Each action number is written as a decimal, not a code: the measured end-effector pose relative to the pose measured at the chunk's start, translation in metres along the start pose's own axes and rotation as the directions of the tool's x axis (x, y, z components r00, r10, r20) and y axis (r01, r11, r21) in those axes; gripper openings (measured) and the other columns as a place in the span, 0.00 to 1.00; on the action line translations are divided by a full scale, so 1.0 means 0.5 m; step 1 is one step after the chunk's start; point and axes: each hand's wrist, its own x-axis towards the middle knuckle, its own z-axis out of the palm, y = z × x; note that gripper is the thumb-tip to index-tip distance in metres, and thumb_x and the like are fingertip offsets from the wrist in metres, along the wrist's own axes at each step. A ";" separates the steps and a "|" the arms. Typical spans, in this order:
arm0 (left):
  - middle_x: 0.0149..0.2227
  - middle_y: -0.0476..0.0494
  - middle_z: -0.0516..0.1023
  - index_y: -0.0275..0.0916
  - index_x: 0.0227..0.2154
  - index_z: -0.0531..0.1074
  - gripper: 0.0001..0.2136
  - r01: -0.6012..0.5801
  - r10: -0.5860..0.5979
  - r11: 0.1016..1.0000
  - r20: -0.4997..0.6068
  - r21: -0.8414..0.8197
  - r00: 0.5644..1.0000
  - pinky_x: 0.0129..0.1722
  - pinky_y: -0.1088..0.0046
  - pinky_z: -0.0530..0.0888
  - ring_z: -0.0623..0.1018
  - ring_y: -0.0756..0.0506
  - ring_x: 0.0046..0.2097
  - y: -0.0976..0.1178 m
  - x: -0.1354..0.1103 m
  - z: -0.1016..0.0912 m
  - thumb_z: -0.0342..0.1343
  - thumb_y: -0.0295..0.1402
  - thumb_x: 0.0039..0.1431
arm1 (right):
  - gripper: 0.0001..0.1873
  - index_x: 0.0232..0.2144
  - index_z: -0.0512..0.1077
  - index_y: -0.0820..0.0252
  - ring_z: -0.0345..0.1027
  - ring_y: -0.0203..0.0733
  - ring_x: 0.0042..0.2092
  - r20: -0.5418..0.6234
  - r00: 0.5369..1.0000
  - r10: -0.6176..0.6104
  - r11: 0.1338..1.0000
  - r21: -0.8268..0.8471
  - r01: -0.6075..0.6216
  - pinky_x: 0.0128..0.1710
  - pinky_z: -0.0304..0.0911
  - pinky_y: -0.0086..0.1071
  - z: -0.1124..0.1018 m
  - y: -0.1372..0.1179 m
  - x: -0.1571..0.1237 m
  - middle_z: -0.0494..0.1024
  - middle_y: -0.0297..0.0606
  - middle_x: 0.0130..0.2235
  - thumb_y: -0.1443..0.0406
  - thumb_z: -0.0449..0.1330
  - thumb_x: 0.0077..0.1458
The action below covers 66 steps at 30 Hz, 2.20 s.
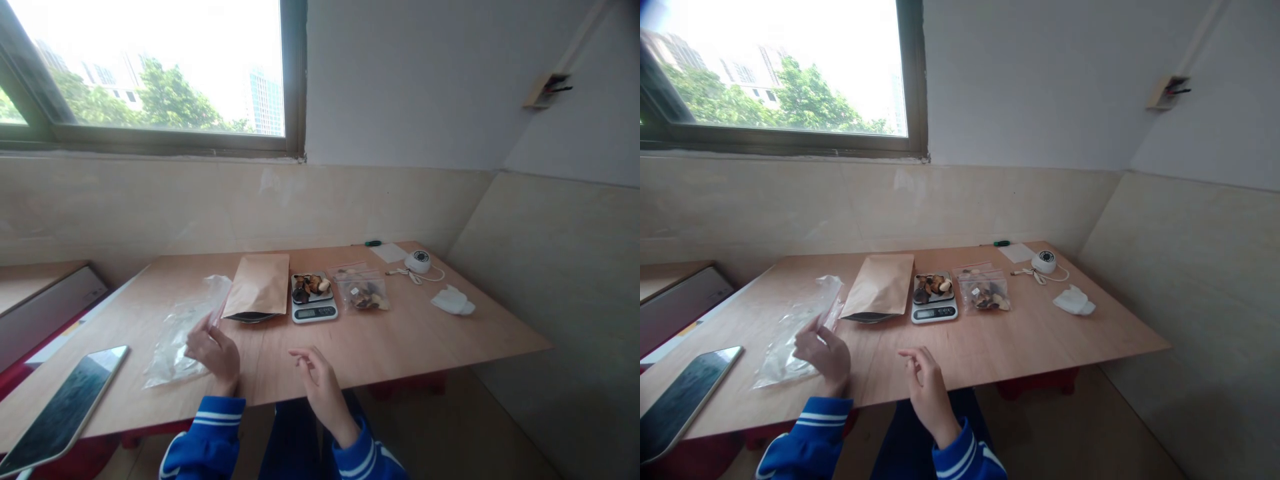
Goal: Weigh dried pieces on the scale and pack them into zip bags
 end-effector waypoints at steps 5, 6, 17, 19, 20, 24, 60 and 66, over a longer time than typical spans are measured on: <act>0.48 0.37 0.74 0.40 0.54 0.64 0.18 -0.424 0.518 0.838 0.256 -0.344 0.816 0.50 0.62 0.64 0.72 0.42 0.51 0.083 -0.079 -0.028 0.43 0.28 0.62 | 0.18 0.52 0.63 0.59 0.68 0.42 0.50 -0.096 0.992 -0.079 0.995 0.060 0.085 0.46 0.68 0.35 0.038 -0.030 0.026 0.72 0.45 0.50 0.64 0.52 0.59; 0.50 0.37 0.73 0.41 0.57 0.61 0.20 -0.462 0.601 0.779 0.297 -0.423 0.742 0.49 0.63 0.65 0.72 0.43 0.51 0.099 -0.093 -0.032 0.43 0.28 0.62 | 0.17 0.51 0.64 0.59 0.70 0.42 0.48 -0.121 0.990 -0.067 0.995 0.061 0.075 0.46 0.68 0.35 0.036 -0.032 0.033 0.73 0.45 0.48 0.63 0.52 0.59; 0.55 0.33 0.69 0.41 0.63 0.50 0.26 -0.515 0.867 0.464 0.251 -0.720 0.430 0.46 0.65 0.72 0.73 0.43 0.53 0.186 -0.127 0.022 0.41 0.27 0.62 | 0.15 0.36 0.76 0.61 0.75 0.47 0.40 -0.356 0.933 0.055 0.998 0.031 -0.047 0.40 0.71 0.36 -0.117 -0.012 0.061 0.81 0.43 0.37 0.57 0.56 0.56; 0.53 0.32 0.71 0.41 0.63 0.51 0.26 -0.574 0.890 0.430 0.222 -0.696 0.398 0.45 0.66 0.72 0.74 0.43 0.50 0.190 -0.123 0.044 0.44 0.29 0.62 | 0.15 0.33 0.77 0.61 0.75 0.48 0.39 -0.363 0.929 0.065 0.997 0.050 -0.051 0.40 0.71 0.37 -0.138 -0.007 0.073 0.81 0.43 0.35 0.56 0.58 0.53; 0.52 0.32 0.71 0.40 0.63 0.51 0.26 -0.592 0.896 0.421 0.215 -0.687 0.388 0.44 0.66 0.73 0.75 0.42 0.49 0.190 -0.122 0.054 0.44 0.30 0.62 | 0.15 0.31 0.77 0.62 0.75 0.48 0.38 -0.360 0.930 0.069 0.997 0.057 -0.051 0.39 0.71 0.38 -0.146 -0.005 0.080 0.81 0.43 0.34 0.56 0.59 0.52; 0.48 0.33 0.73 0.38 0.63 0.51 0.26 -0.603 0.902 0.412 0.211 -0.683 0.377 0.41 0.67 0.74 0.76 0.43 0.46 0.175 -0.133 0.086 0.44 0.33 0.62 | 0.14 0.29 0.77 0.62 0.75 0.46 0.35 -0.270 0.961 0.066 0.998 0.022 -0.063 0.37 0.70 0.36 -0.161 0.002 0.107 0.81 0.41 0.31 0.57 0.61 0.50; 0.27 0.45 0.69 0.40 0.21 0.62 0.07 -0.472 0.481 0.869 0.031 -0.146 0.876 0.35 0.67 0.59 0.67 0.44 0.32 0.122 -0.112 0.108 0.48 0.26 0.54 | 0.19 0.51 0.68 0.58 0.61 0.46 0.53 0.230 0.966 -0.120 0.677 -0.693 0.249 0.54 0.56 0.41 -0.127 0.211 0.382 0.71 0.45 0.48 0.65 0.56 0.56; 0.26 0.45 0.69 0.40 0.22 0.63 0.07 -0.437 0.450 0.887 0.063 -0.148 0.891 0.35 0.67 0.59 0.67 0.44 0.31 0.122 -0.111 0.110 0.48 0.27 0.54 | 0.16 0.49 0.68 0.59 0.64 0.46 0.50 0.191 0.964 -0.187 0.719 -0.641 0.267 0.52 0.59 0.40 -0.139 0.206 0.370 0.73 0.45 0.46 0.66 0.54 0.58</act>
